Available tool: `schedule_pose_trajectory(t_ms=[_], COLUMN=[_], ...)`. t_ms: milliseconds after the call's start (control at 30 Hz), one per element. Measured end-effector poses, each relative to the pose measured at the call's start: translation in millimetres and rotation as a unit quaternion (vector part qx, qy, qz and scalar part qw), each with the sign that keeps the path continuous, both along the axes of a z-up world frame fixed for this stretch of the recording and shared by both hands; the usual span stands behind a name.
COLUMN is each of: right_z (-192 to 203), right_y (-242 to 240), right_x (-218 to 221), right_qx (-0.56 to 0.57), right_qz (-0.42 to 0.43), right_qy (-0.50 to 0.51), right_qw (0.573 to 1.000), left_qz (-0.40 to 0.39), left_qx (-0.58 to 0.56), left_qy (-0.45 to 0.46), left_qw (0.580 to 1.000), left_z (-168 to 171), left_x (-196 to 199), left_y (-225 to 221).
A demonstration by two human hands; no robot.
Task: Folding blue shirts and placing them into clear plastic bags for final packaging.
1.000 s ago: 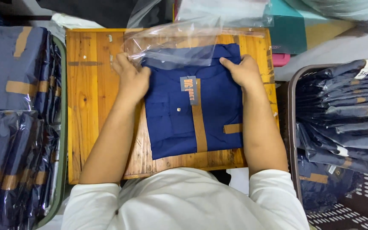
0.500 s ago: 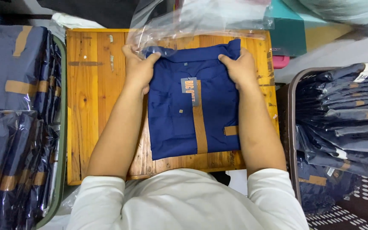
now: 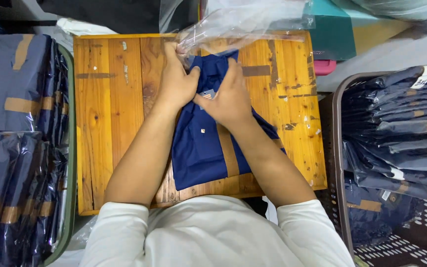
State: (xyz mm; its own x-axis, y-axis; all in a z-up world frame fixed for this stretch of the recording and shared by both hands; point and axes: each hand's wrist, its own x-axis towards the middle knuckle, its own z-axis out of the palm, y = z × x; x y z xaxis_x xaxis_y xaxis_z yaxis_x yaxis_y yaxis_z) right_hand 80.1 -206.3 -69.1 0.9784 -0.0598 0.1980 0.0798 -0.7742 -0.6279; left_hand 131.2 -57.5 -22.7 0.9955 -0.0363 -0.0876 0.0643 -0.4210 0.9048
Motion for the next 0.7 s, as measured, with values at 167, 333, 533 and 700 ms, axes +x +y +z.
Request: schedule_pose_trajectory(t_ms=[167, 333, 533, 700], right_z=[22.9, 27.7, 28.7, 6.0], right_y=[19.9, 30.1, 38.1, 46.2], right_x=[-10.0, -9.5, 0.1, 1.6], right_qx=[-0.031, 0.010, 0.018, -0.046], right_qz=[-0.006, 0.003, -0.032, -0.095], right_qy=[0.076, 0.085, 0.174, 0.090], right_qw=[0.997, 0.996, 0.984, 0.990], left_qz=[-0.007, -0.035, -0.064, -0.092], left_qx=[0.017, -0.001, -0.031, -0.018], left_qy=[0.017, 0.003, 0.028, 0.045], left_qw=[1.000, 0.999, 0.997, 0.995], left_z=[16.6, 18.2, 22.5, 22.8], left_x=[-2.8, -8.4, -4.9, -5.5], left_y=[2.4, 4.0, 11.9, 15.2])
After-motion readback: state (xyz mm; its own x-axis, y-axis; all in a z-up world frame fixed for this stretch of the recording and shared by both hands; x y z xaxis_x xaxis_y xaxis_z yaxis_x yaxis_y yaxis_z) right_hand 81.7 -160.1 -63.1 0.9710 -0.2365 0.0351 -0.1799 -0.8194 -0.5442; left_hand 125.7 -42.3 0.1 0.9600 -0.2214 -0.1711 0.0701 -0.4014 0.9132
